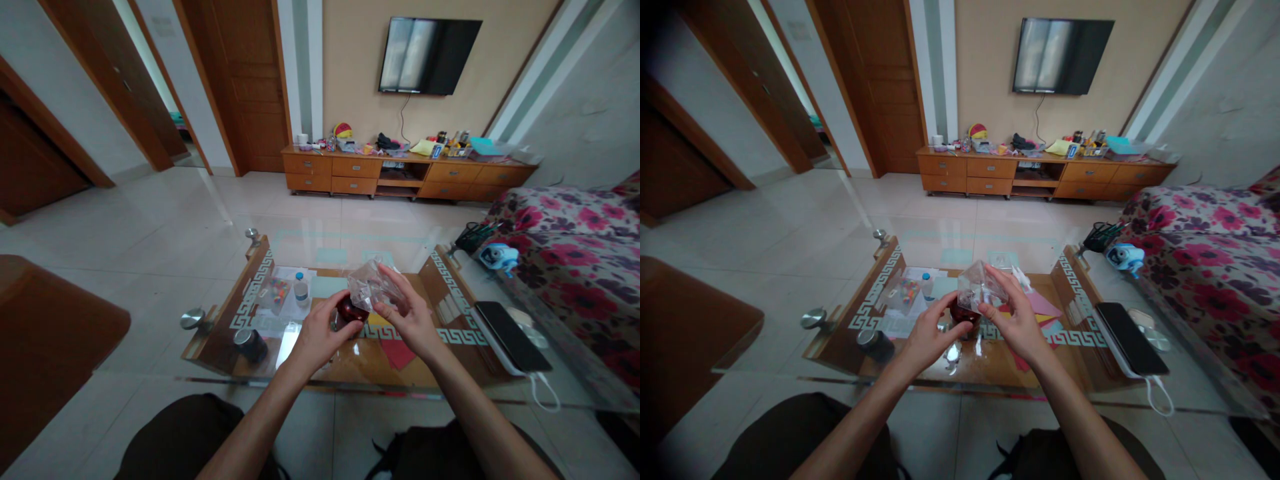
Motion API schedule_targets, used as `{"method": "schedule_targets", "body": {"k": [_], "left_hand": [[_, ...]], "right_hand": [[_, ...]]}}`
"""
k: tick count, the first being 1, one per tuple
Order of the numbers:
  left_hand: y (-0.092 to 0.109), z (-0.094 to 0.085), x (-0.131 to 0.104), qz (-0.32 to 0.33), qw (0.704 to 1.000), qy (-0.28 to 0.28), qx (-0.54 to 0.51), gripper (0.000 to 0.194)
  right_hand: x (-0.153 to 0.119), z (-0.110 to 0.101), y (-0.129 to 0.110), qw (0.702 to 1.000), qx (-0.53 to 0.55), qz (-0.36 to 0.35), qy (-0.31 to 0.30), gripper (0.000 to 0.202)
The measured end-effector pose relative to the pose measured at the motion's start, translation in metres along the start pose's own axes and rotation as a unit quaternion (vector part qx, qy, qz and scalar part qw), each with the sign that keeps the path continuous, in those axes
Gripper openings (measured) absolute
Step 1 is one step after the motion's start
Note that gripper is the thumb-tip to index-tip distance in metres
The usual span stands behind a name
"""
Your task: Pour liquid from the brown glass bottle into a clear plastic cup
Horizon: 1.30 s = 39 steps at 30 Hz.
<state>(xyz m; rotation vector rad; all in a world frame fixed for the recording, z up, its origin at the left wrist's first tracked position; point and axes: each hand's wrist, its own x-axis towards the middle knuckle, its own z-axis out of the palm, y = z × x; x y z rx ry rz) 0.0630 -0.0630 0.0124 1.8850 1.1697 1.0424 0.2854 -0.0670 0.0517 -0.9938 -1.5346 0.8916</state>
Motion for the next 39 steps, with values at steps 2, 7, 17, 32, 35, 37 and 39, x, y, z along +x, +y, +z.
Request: {"method": "schedule_targets", "body": {"k": [2, 7, 17, 32, 35, 37, 39], "left_hand": [[0.0, 0.0, 0.0, 0.001, 1.0, 0.001, -0.001, 0.062], [-0.001, 0.001, -0.001, 0.0, 1.0, 0.004, -0.001, 0.061], [-0.001, 0.001, -0.001, 0.005, 1.0, 0.007, 0.002, 0.061], [0.001, 0.0, -0.001, 0.003, 1.0, 0.0, 0.007, 0.06], [0.002, -0.001, -0.001, 0.009, 1.0, -0.001, 0.007, 0.058], [0.002, 0.0, -0.002, 0.012, 1.0, 0.0, 0.009, 0.058], [0.001, 0.0, -0.002, 0.013, 1.0, 0.004, 0.01, 0.058]], "right_hand": [[0.0, 0.0, 0.0, 1.0, -0.003, -0.003, -0.001, 0.066], [0.001, 0.0, -0.004, 1.0, -0.025, -0.017, 0.003, 0.065], [0.001, 0.003, -0.011, 0.997, -0.062, -0.043, 0.003, 0.061], [0.004, 0.004, -0.025, 0.992, -0.109, -0.063, -0.01, 0.061], [0.007, 0.003, -0.027, 0.989, -0.122, -0.075, -0.02, 0.06], [0.008, 0.003, -0.028, 0.987, -0.138, -0.084, -0.025, 0.06], [0.008, 0.004, -0.029, 0.984, -0.153, -0.089, -0.028, 0.061]]}}
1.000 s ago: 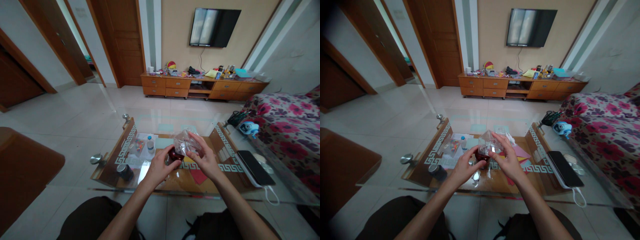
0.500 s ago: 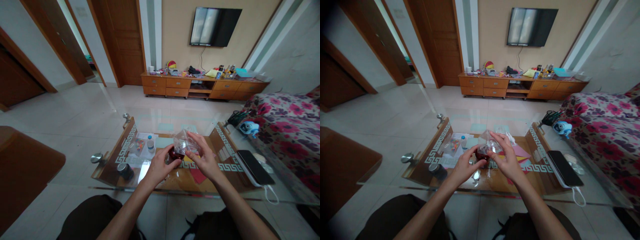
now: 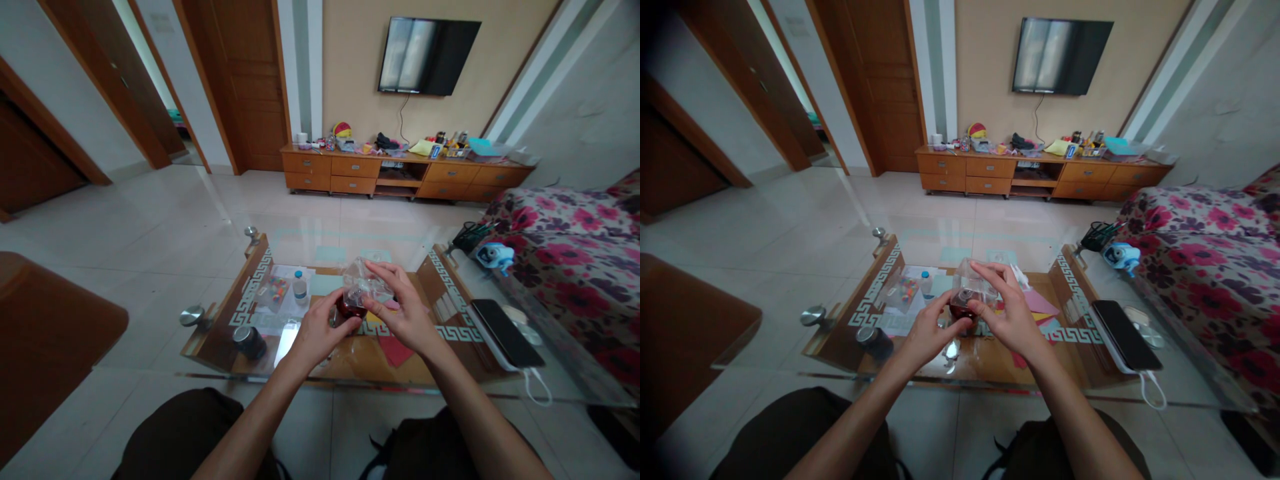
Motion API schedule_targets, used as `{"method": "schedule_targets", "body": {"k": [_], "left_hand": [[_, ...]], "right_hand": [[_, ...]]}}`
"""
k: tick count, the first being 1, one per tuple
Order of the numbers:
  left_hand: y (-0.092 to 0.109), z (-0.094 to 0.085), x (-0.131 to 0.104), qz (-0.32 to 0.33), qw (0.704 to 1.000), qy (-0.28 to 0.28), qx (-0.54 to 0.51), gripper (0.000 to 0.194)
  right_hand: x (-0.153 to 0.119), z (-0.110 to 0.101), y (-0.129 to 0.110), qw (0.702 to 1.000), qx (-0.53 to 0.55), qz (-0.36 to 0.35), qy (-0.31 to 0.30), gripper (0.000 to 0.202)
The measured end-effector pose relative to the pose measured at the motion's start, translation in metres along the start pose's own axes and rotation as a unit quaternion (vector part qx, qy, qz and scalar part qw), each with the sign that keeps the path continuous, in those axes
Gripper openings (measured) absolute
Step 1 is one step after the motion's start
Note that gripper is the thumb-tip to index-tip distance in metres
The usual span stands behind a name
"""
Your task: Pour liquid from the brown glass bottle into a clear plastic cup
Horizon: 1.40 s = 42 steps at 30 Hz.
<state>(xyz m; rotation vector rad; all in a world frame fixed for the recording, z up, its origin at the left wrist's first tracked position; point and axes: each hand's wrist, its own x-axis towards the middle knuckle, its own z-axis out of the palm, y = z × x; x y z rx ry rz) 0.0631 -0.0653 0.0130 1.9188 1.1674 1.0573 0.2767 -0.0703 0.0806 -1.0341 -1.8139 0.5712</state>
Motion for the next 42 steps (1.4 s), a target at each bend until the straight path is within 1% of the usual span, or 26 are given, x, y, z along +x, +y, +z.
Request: {"method": "schedule_targets", "body": {"k": [4, 9, 13, 16, 20, 24, 30, 37, 42], "left_hand": [[0.0, 0.001, -0.001, -0.002, 1.0, 0.006, 0.004, 0.057], [0.001, 0.001, 0.0, -0.001, 1.0, 0.005, 0.004, 0.051], [0.0, 0.001, 0.0, -0.001, 1.0, 0.007, -0.001, 0.055], [0.0, 0.001, -0.001, -0.005, 1.0, 0.01, -0.005, 0.056], [0.003, 0.0, -0.001, -0.011, 1.0, 0.012, -0.015, 0.051], [0.004, -0.001, -0.001, -0.017, 1.0, 0.014, -0.022, 0.049], [0.001, 0.0, -0.001, -0.011, 1.0, 0.009, -0.007, 0.045], [-0.001, 0.001, -0.001, 0.0, 1.0, 0.009, 0.004, 0.052], [0.0, 0.002, 0.0, 0.0, 1.0, 0.002, -0.002, 0.046]], "right_hand": [[0.0, 0.0, -0.002, 1.0, -0.014, -0.005, 0.0, 0.06], [0.002, 0.0, -0.001, 1.0, -0.025, -0.011, -0.013, 0.061], [0.004, 0.0, -0.002, 0.998, -0.053, -0.031, -0.019, 0.061], [0.005, 0.0, -0.005, 0.996, -0.072, -0.041, -0.025, 0.062], [0.007, 0.001, -0.009, 0.995, -0.081, -0.05, -0.031, 0.061], [0.007, 0.0, -0.011, 0.995, -0.083, -0.05, -0.033, 0.062], [0.007, 0.0, -0.012, 0.994, -0.09, -0.048, -0.033, 0.063], [0.007, 0.0, -0.014, 0.994, -0.096, -0.037, -0.03, 0.064], [0.006, 0.001, -0.013, 0.994, -0.102, -0.04, -0.026, 0.064]]}}
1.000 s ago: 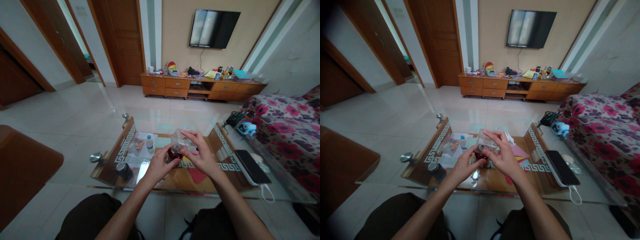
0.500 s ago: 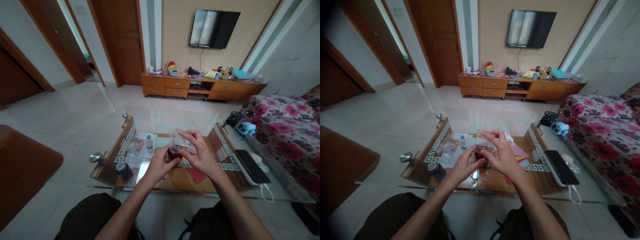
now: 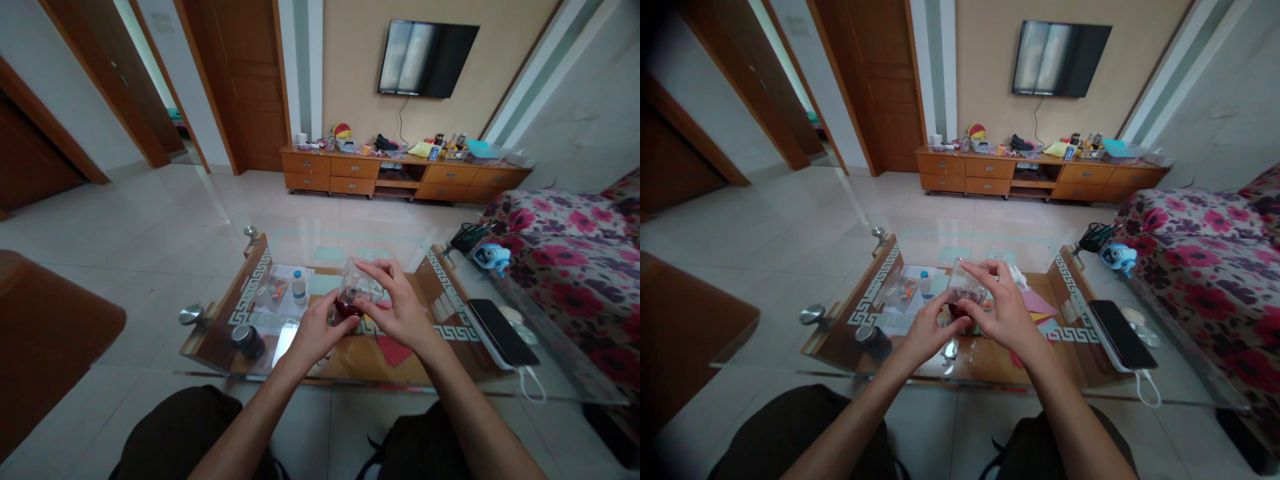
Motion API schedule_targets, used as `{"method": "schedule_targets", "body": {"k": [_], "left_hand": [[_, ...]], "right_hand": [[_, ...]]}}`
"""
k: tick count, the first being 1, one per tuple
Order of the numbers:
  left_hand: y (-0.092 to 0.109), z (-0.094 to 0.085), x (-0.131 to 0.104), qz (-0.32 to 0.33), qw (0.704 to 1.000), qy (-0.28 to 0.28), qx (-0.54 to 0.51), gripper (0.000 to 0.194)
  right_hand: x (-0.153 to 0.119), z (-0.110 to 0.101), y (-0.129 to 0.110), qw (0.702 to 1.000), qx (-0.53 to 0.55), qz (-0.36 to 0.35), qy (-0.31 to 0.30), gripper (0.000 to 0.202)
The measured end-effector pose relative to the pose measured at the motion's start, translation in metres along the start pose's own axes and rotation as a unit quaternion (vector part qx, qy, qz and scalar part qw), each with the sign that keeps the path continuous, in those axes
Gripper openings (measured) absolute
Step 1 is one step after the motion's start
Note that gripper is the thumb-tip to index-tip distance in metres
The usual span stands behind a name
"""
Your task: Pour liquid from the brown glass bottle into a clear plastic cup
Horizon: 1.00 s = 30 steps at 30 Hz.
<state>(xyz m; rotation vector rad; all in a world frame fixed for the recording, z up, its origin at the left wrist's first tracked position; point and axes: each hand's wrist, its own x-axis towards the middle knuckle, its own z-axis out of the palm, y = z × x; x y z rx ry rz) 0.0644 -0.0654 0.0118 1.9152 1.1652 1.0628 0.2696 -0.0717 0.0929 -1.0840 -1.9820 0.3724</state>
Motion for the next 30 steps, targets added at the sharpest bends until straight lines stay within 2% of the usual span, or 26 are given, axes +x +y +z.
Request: {"method": "schedule_targets", "body": {"k": [15, 22, 30], "left_hand": [[0.0, -0.001, -0.001, -0.005, 1.0, 0.001, -0.005, 0.052], [-0.005, 0.003, -0.001, 0.0, 1.0, 0.011, -0.016, 0.065], [-0.004, 0.003, -0.001, 0.001, 1.0, 0.006, -0.029, 0.065]], "right_hand": [[0.003, 0.002, -0.003, 0.999, -0.046, -0.017, 0.019, 0.068], [0.007, 0.005, -0.003, 0.997, -0.064, -0.017, 0.031, 0.069], [0.014, 0.006, -0.004, 0.997, -0.067, -0.02, 0.027, 0.072]]}}
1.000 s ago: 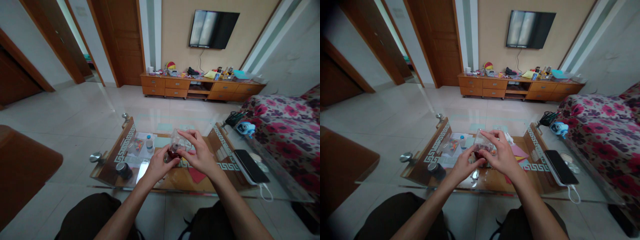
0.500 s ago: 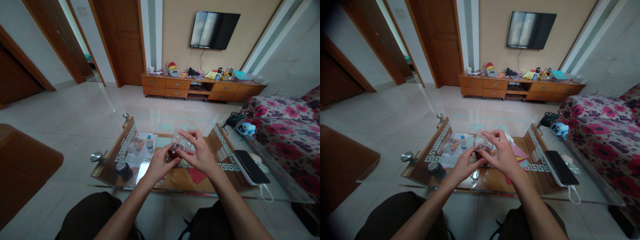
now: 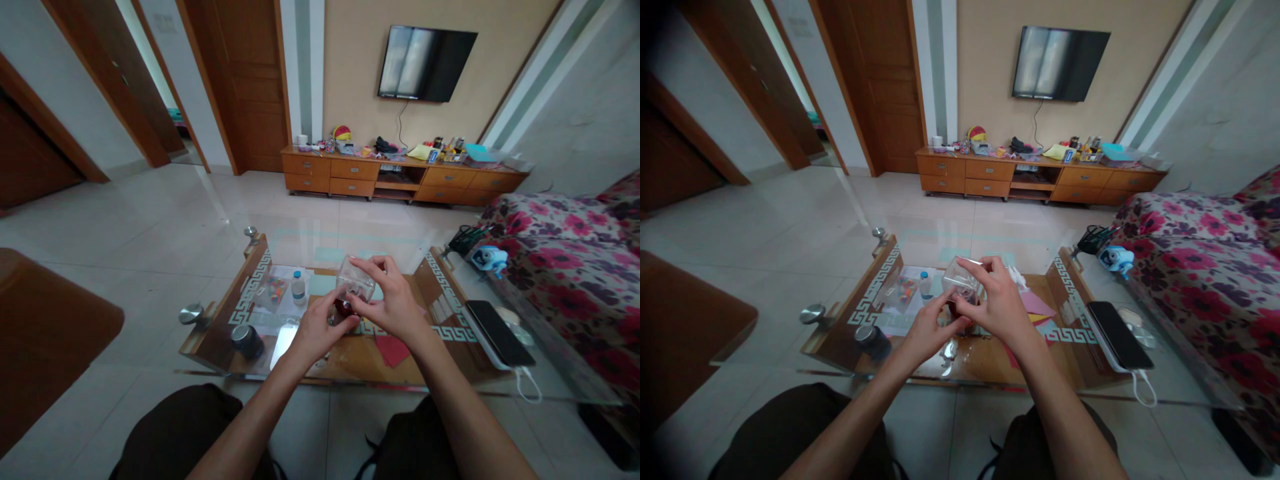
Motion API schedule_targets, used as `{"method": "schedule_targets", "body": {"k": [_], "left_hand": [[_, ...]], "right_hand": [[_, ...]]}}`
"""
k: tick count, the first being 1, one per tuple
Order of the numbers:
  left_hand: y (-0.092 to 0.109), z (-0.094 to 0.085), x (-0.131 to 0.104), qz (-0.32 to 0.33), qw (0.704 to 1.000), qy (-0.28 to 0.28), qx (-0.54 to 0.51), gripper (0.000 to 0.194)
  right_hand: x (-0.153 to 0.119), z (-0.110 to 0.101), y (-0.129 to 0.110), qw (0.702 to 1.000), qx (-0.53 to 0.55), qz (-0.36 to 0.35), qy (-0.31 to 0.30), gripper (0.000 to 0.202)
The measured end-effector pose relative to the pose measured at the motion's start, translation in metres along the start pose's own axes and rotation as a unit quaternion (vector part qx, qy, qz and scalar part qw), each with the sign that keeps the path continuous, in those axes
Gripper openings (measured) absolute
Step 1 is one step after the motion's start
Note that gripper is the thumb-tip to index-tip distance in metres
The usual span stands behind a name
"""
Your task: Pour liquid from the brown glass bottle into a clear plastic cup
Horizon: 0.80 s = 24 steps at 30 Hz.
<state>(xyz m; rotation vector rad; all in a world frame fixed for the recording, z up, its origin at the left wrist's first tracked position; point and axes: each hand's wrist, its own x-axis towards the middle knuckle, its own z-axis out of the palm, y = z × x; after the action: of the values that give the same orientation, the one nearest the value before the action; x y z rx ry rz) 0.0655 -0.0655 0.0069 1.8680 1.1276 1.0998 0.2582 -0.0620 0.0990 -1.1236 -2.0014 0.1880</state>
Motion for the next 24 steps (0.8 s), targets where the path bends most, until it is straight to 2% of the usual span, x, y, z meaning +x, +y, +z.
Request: {"method": "schedule_targets", "body": {"k": [6, 10, 24], "left_hand": [[0.001, -0.001, -0.001, 0.002, 1.0, -0.002, 0.007, 0.051], [0.0, -0.001, -0.001, 0.001, 1.0, 0.002, 0.006, 0.059], [0.004, -0.002, 0.0, -0.01, 1.0, -0.004, 0.008, 0.061]], "right_hand": [[-0.001, 0.002, 0.001, 1.0, -0.004, 0.004, 0.007, 0.069], [-0.002, 0.002, 0.002, 1.0, -0.005, 0.005, 0.006, 0.07], [-0.007, -0.001, 0.011, 0.999, 0.027, 0.031, 0.01, 0.067]]}}
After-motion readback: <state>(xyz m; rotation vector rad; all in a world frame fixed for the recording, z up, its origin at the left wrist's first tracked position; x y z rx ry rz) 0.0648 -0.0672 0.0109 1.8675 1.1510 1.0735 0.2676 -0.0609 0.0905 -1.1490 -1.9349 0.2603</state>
